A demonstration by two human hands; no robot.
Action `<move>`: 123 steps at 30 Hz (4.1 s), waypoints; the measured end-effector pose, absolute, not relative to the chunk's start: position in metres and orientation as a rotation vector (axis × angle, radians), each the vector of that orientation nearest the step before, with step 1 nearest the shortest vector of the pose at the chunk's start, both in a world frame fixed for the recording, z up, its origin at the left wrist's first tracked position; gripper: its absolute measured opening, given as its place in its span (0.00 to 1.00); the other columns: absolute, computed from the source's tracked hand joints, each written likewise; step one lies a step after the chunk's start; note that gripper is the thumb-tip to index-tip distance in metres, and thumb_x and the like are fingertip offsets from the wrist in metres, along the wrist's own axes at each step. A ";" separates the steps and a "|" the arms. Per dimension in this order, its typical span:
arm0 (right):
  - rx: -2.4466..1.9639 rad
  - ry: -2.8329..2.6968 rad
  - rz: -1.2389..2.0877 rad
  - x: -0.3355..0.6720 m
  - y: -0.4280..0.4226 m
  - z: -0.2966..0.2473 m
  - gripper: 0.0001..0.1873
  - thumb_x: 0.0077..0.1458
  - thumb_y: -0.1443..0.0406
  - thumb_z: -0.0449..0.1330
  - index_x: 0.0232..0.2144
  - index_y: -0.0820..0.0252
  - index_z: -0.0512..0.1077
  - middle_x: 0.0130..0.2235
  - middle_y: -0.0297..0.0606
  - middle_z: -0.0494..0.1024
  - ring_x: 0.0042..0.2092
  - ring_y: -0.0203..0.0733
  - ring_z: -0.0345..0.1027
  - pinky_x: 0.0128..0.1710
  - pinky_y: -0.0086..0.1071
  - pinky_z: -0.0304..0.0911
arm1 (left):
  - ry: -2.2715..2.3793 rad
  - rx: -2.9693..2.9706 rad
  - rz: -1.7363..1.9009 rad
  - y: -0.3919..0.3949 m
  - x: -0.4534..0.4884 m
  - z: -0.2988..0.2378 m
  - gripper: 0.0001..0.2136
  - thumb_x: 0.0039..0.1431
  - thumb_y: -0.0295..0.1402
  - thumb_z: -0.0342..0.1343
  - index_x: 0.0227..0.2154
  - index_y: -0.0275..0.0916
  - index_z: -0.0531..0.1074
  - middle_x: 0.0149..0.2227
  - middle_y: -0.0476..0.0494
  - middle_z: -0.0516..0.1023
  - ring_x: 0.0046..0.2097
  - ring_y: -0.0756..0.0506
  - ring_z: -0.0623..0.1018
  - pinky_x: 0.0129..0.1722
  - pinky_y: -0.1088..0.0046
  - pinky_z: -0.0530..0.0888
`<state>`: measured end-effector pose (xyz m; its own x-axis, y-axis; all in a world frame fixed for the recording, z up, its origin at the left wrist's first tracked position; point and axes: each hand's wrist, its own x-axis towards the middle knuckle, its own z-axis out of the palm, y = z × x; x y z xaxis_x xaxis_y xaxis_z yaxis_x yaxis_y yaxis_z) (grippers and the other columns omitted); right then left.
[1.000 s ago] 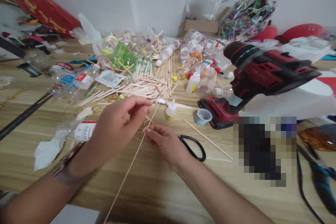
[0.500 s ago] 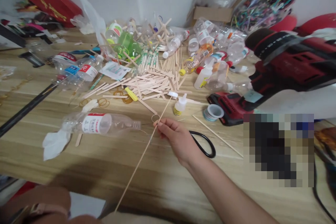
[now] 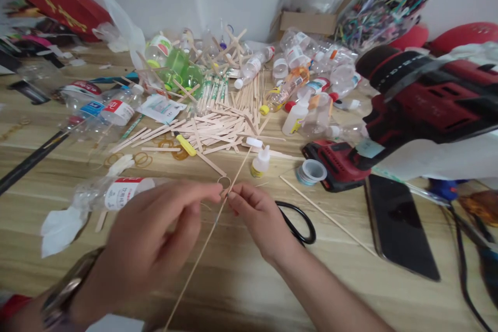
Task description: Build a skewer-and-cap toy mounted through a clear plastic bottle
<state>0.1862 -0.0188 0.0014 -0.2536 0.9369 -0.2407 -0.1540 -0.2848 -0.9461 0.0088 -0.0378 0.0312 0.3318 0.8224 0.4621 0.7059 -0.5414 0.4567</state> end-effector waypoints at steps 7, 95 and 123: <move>-1.135 -1.246 1.553 0.188 -0.018 0.006 0.13 0.55 0.57 0.60 0.26 0.59 0.70 0.29 0.33 0.69 0.32 0.37 0.60 0.35 0.31 0.56 | 1.508 2.263 0.684 -0.021 0.027 0.039 0.16 0.63 0.40 0.49 0.23 0.38 0.69 0.18 0.52 0.71 0.20 0.51 0.69 0.21 0.74 0.57; -1.142 -1.116 1.680 0.153 -0.018 0.012 0.15 0.48 0.55 0.62 0.20 0.58 0.66 0.21 0.27 0.61 0.26 0.34 0.50 0.28 0.31 0.46 | 1.214 2.445 0.967 0.017 0.012 0.028 0.18 0.62 0.22 0.45 0.51 0.31 0.71 0.58 0.35 0.71 0.59 0.45 0.70 0.59 0.66 0.68; -1.011 -0.959 1.775 0.157 -0.001 0.033 0.14 0.46 0.57 0.66 0.21 0.60 0.71 0.22 0.29 0.65 0.27 0.33 0.53 0.29 0.31 0.49 | 1.187 1.846 1.118 -0.006 0.001 0.032 0.08 0.64 0.33 0.51 0.44 0.41 0.70 0.25 0.52 0.75 0.25 0.52 0.74 0.23 0.80 0.68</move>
